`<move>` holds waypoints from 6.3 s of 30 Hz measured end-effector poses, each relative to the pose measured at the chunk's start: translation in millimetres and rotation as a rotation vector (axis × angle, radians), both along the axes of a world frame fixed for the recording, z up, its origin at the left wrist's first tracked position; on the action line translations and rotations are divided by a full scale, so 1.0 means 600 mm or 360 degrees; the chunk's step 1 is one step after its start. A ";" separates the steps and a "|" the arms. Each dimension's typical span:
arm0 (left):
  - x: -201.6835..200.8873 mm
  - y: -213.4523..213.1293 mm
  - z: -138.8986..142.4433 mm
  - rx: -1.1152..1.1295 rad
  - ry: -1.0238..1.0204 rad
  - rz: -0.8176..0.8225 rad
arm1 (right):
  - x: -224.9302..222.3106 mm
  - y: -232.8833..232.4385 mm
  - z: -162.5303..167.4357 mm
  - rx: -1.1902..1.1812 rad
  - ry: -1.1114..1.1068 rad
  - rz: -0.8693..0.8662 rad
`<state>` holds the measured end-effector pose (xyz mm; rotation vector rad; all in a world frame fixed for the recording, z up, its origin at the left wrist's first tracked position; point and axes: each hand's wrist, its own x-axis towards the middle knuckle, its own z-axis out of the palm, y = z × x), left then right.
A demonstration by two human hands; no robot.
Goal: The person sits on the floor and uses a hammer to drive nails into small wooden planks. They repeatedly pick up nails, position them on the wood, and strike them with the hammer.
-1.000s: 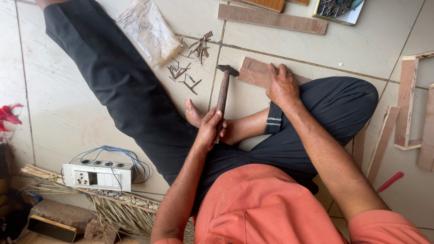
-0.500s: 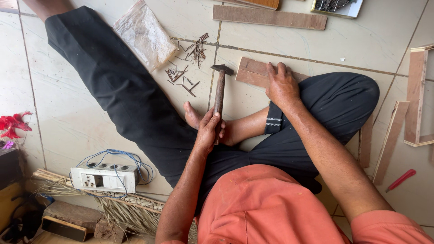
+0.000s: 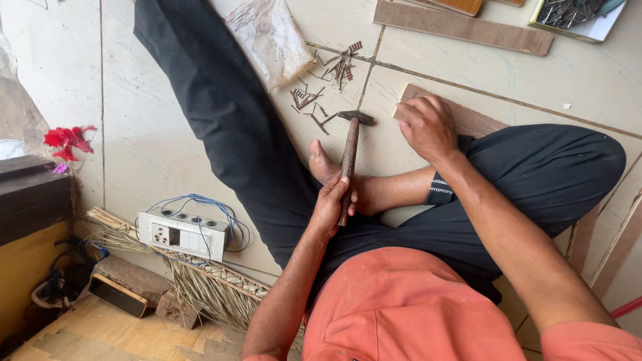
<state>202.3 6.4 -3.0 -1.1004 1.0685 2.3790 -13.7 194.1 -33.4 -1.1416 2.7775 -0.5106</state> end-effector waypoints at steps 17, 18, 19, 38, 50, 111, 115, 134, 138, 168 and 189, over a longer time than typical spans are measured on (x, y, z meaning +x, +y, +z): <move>-0.012 -0.013 -0.025 0.0044 0.0072 0.0040 | -0.140 -0.241 -0.080 0.0147 0.0077 0.0158; -0.013 -0.014 -0.026 0.0060 0.0082 0.0055 | -0.144 -0.247 -0.082 0.0210 0.0075 0.0197; -0.012 -0.014 -0.027 0.0077 0.0090 0.0066 | -0.147 -0.252 -0.084 0.0325 0.0095 0.0240; -0.018 -0.009 -0.010 -0.0054 0.0085 -0.0023 | -0.096 0.015 -0.074 -0.1318 -0.1131 -0.0793; -0.020 -0.001 -0.005 -0.0170 0.0074 -0.0073 | -0.080 0.001 -0.088 -0.1166 -0.0399 -0.0439; -0.031 0.006 0.013 -0.0311 0.0028 -0.0156 | -0.060 -0.014 -0.112 -0.0881 -0.0355 -0.0853; -0.031 0.006 0.012 -0.0322 0.0049 -0.0157 | -0.062 -0.015 -0.111 -0.0850 -0.0489 -0.0893; -0.051 0.030 0.001 -0.1789 0.0625 -0.0678 | -0.052 -0.016 -0.102 -0.0894 -0.0012 -0.0619; -0.096 0.041 0.029 -0.1642 0.0292 -0.0939 | -0.052 -0.015 -0.103 -0.0923 -0.0023 -0.0637; -0.145 0.052 0.075 -0.2169 0.0515 -0.1051 | -0.060 -0.003 -0.091 -0.1028 -0.0281 -0.0813; -0.145 0.042 0.080 -0.2334 0.0605 -0.1146 | -0.063 -0.008 -0.091 -0.1014 -0.0196 -0.0733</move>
